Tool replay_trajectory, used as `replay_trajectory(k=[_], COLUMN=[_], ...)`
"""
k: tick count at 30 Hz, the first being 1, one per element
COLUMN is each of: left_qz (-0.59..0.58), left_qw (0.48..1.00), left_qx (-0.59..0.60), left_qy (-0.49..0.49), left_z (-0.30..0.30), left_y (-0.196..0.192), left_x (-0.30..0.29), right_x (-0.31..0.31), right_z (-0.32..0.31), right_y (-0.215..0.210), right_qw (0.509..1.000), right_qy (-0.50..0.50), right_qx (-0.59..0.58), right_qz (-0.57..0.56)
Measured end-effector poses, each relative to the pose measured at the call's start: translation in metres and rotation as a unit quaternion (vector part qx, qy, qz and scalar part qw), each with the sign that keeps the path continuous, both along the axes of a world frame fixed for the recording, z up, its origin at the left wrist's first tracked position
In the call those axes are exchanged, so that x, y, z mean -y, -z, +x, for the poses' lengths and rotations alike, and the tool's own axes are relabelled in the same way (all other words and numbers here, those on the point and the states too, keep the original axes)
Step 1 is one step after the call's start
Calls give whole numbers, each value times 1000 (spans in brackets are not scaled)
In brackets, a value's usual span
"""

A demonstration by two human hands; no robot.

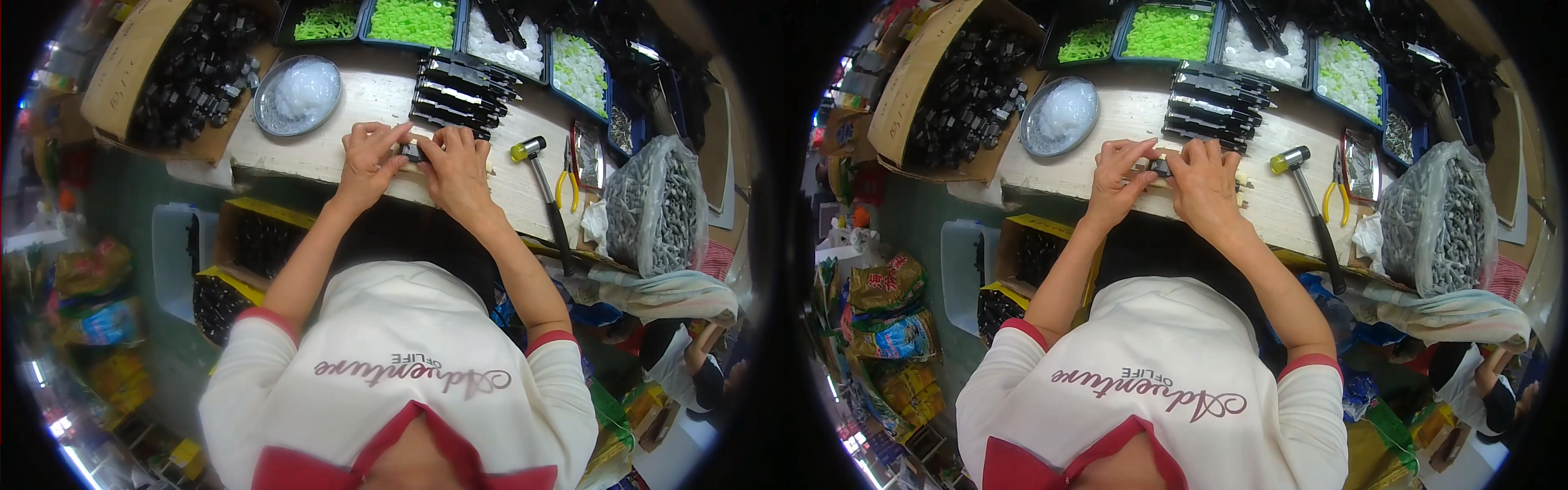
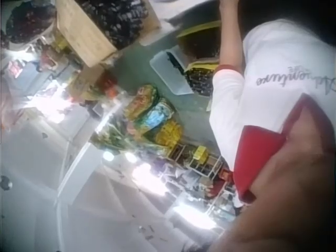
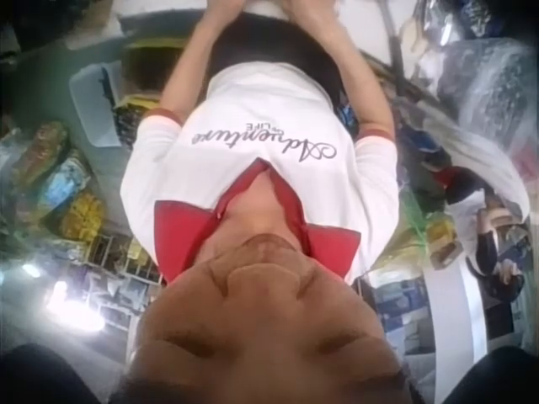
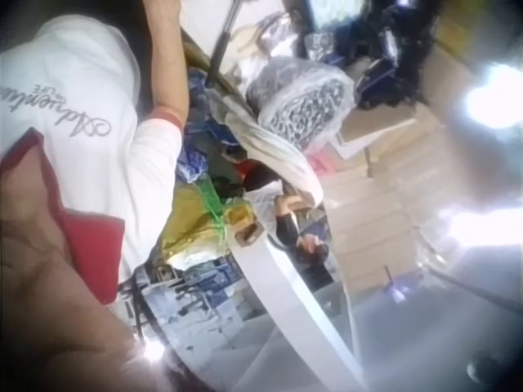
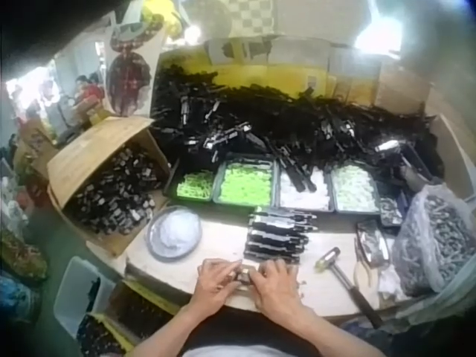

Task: Assembling small black components with green inserts on a workbench.

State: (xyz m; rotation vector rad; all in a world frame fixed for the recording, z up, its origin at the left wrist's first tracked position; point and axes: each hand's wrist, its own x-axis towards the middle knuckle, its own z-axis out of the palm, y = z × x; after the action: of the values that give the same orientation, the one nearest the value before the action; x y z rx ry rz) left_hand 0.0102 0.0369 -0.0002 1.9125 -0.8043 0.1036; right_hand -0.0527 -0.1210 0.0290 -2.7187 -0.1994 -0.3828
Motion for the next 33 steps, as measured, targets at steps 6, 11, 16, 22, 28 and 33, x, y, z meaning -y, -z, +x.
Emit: replay_trajectory(k=[6,11,16,22,28,33], left_qz=[102,221,227,284,364,379], left_qw=[992,945,933,907,868,858], left_qx=[66,215,244,249,260,252], left_qy=[34,109,133,189,216,236], left_z=[8,10,12,14,15,17], left_y=[-12,-19,-24,-28,-44,-44], left_x=[2,1,6,12,19,20], right_x=[12,72,106,111,105,60], right_z=[-8,-38,-72,-75,-81,-79], right_y=[-1,0,7,23,15,-29], right_qw=[998,983,948,939,968,987], right_qy=[14,172,288,291,240,98], right_qx=[12,51,-19,-68,19,35], right_qz=[54,21,-132,-170,-73,126])
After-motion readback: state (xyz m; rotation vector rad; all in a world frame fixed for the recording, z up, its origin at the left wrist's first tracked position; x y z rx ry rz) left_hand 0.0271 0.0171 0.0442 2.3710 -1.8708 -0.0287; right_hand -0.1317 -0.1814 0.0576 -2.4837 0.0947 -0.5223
